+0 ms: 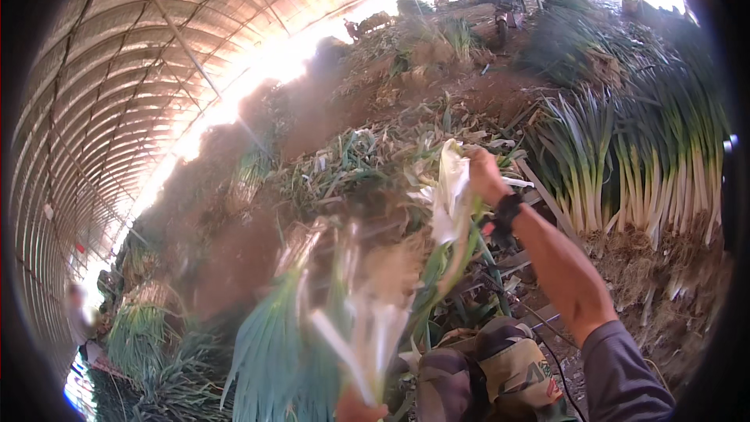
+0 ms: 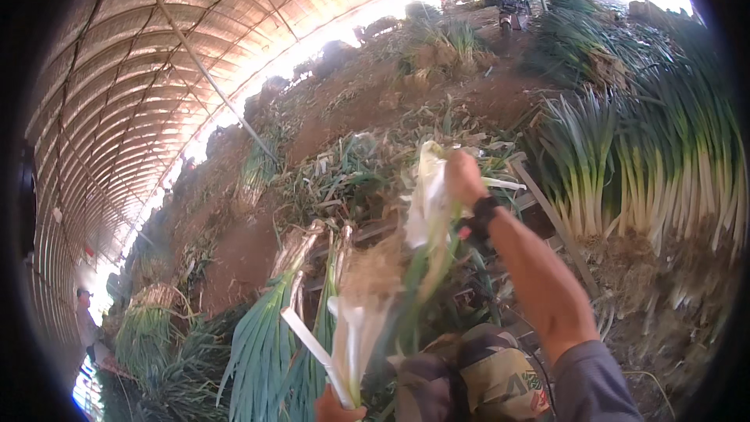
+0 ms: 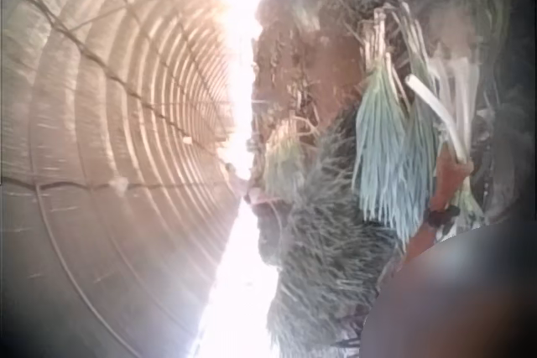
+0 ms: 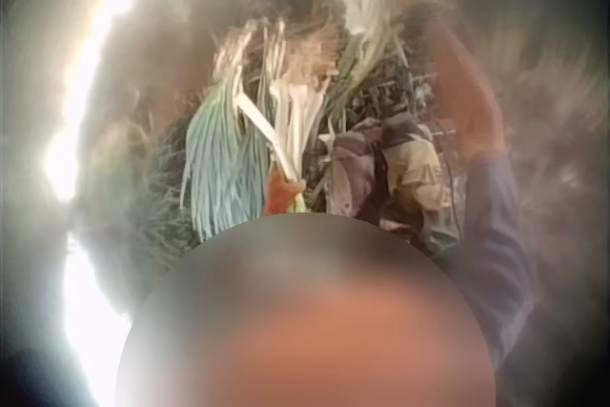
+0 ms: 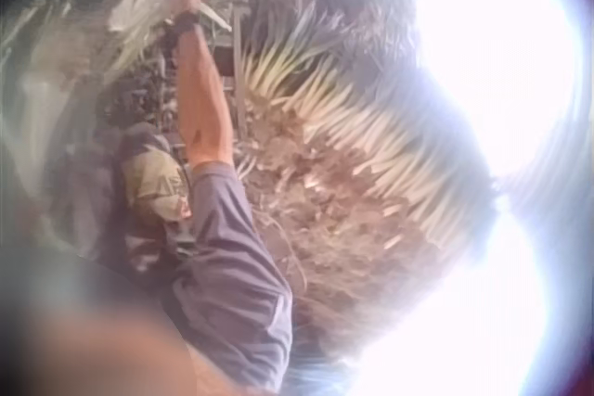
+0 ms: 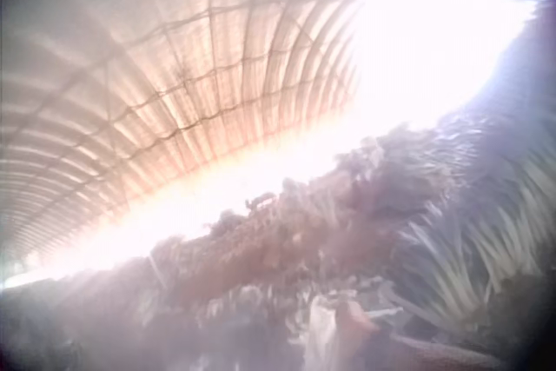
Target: Cleaning and trimming leeks in an agricultural setting using hands and a trimming tool.
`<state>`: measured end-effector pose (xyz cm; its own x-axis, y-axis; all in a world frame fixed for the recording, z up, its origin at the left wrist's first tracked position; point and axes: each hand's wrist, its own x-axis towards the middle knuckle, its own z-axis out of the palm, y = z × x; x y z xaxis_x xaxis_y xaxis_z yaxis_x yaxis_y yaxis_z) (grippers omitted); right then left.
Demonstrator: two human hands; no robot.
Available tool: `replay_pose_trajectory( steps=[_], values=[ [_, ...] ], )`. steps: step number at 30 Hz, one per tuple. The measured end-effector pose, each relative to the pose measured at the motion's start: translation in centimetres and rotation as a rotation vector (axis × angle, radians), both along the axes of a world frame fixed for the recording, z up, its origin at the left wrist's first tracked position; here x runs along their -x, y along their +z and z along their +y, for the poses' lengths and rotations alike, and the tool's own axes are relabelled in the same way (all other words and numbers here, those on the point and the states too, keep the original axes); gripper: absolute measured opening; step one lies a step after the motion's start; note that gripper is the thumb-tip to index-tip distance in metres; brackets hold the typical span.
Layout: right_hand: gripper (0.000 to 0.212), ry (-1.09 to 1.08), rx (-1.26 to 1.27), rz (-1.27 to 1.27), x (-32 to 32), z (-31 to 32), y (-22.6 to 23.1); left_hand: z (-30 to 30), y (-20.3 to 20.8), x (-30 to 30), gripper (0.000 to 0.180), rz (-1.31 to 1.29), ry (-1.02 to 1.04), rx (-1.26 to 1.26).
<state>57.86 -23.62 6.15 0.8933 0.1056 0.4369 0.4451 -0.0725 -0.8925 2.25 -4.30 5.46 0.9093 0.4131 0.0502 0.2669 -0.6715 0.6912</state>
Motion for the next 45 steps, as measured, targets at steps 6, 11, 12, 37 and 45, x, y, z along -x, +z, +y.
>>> replay_pose_trajectory(
  steps=[6, 11, 12, 37, 45],
  values=[
    [0.027, 1.07, -0.417, 0.512, 9.1, -2.2, -8.4, 0.9, 2.0, 0.1, 0.053, 0.263, 0.147, 0.242],
    [0.025, 0.748, 0.455, 0.024, 22.8, 2.3, 1.6, -0.3, 5.0, 0.2, 0.048, 0.129, 0.238, 0.399],
    [0.032, 0.718, 0.462, -0.154, 24.3, 2.6, 1.9, -0.6, 4.8, 0.0, 0.048, 0.125, 0.231, 0.401],
    [0.057, 0.95, 0.158, 0.135, 26.0, 5.1, 2.2, -2.0, 6.2, 1.1, 0.02, 0.055, 0.338, 0.528],
    [0.012, 0.281, 0.374, -0.205, 15.4, 8.0, 3.2, -1.2, 2.0, 2.9, 0.032, 0.085, 0.156, 0.414]
  ],
)
